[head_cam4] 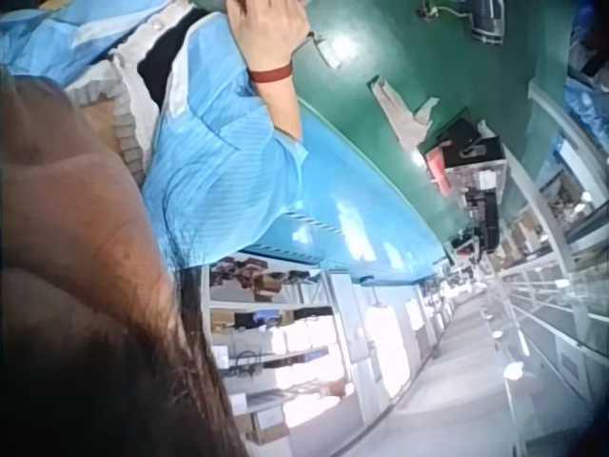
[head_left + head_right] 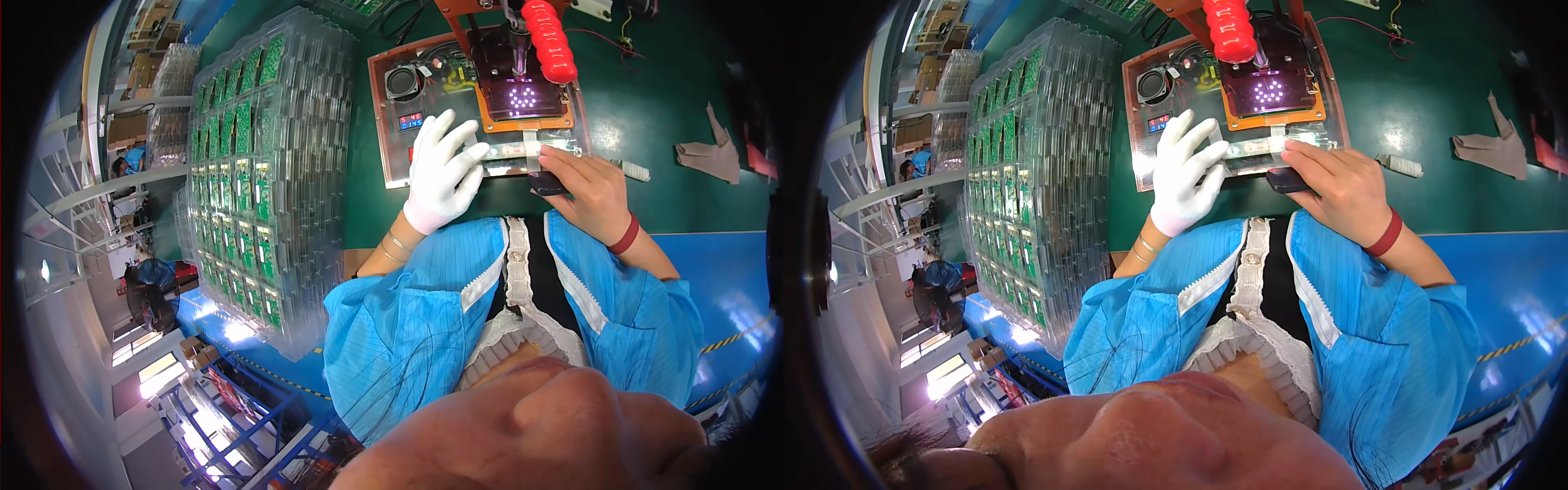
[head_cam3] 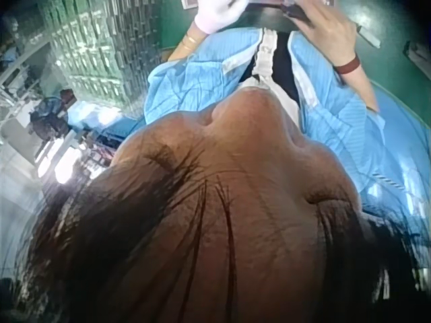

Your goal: Testing electronic circuit boards using a specialized testing machine.

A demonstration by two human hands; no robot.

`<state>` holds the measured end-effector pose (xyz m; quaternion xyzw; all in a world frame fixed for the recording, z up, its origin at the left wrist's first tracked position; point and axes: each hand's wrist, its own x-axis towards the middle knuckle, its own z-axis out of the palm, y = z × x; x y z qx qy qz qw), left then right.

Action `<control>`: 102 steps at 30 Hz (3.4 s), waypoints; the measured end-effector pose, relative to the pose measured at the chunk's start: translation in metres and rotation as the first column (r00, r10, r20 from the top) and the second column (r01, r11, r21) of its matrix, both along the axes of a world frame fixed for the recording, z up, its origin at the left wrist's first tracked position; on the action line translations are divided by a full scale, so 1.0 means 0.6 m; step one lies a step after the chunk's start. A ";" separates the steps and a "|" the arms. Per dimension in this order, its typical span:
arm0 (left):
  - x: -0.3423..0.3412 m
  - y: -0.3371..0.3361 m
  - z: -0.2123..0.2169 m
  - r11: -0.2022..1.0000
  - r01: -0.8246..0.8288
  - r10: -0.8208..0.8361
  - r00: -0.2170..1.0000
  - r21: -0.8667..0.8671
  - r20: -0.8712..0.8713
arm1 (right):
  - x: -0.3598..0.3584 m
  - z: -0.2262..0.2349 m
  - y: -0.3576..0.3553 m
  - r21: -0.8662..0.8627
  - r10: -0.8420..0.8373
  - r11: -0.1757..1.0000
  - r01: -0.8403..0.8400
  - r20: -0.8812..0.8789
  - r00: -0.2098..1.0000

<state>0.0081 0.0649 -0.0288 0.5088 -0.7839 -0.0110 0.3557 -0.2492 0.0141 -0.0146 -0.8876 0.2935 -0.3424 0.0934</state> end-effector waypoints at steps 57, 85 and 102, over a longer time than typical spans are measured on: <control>0.022 -0.002 0.005 0.994 0.087 -0.087 0.996 -0.071 0.002 | -0.013 0.039 -0.007 0.092 -0.024 0.995 0.039 -0.152 0.988; 0.023 -0.009 0.006 0.990 0.114 -0.115 0.993 -0.084 0.002 | -0.009 0.038 -0.007 0.098 -0.044 0.994 0.057 -0.129 0.991; 0.017 -0.004 0.011 0.994 0.083 -0.083 0.997 -0.065 0.004 | -0.011 0.035 -0.007 0.092 -0.036 0.995 0.045 -0.100 0.994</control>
